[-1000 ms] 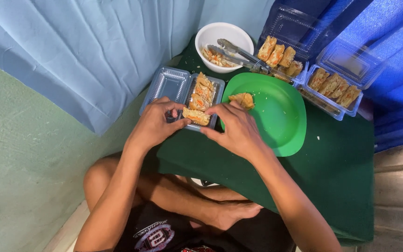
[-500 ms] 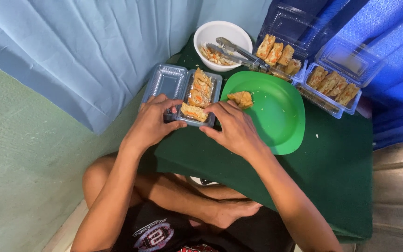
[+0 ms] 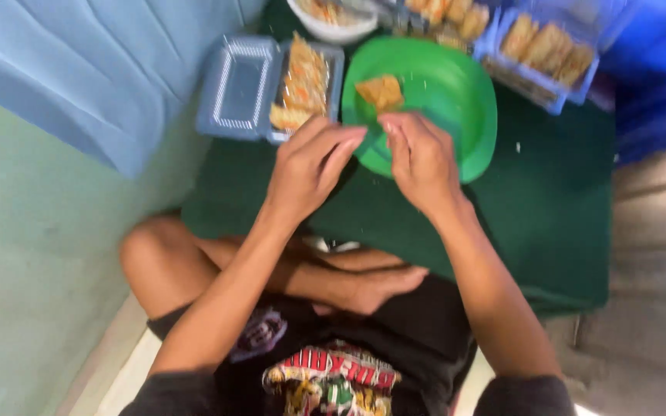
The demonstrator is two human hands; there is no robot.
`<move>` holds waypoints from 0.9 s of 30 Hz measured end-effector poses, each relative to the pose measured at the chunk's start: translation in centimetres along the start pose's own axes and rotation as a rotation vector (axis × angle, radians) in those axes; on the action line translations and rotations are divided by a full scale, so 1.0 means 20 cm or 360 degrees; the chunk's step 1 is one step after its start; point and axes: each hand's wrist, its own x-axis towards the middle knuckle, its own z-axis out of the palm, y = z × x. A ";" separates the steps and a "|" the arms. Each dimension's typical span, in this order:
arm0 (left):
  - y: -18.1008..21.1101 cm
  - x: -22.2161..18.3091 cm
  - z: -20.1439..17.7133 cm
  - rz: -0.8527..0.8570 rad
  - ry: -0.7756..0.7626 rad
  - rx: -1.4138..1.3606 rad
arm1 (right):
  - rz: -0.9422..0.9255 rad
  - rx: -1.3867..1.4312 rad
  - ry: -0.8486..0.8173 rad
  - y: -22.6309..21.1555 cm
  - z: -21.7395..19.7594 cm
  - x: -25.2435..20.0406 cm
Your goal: Preparing and packing fried food items by adding a vegetable filling using tongs and placing them into plastic containers.
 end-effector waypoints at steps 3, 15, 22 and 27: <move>0.00 -0.02 0.13 0.0135 0.0003 -0.0073 | -0.0083 -0.0233 0.0032 0.09 0.01 -0.10; 0.17 -0.03 0.18 0.0129 0.0008 -0.0006 | -0.0236 -0.0525 0.0387 0.08 0.06 -0.17; 0.15 -0.03 0.20 0.0090 0.0100 -0.0008 | -0.0273 -0.0541 0.0385 0.08 0.06 -0.17; 0.12 -0.05 0.22 0.0063 0.0153 -0.0008 | -0.0269 -0.0503 0.0388 0.10 0.06 -0.18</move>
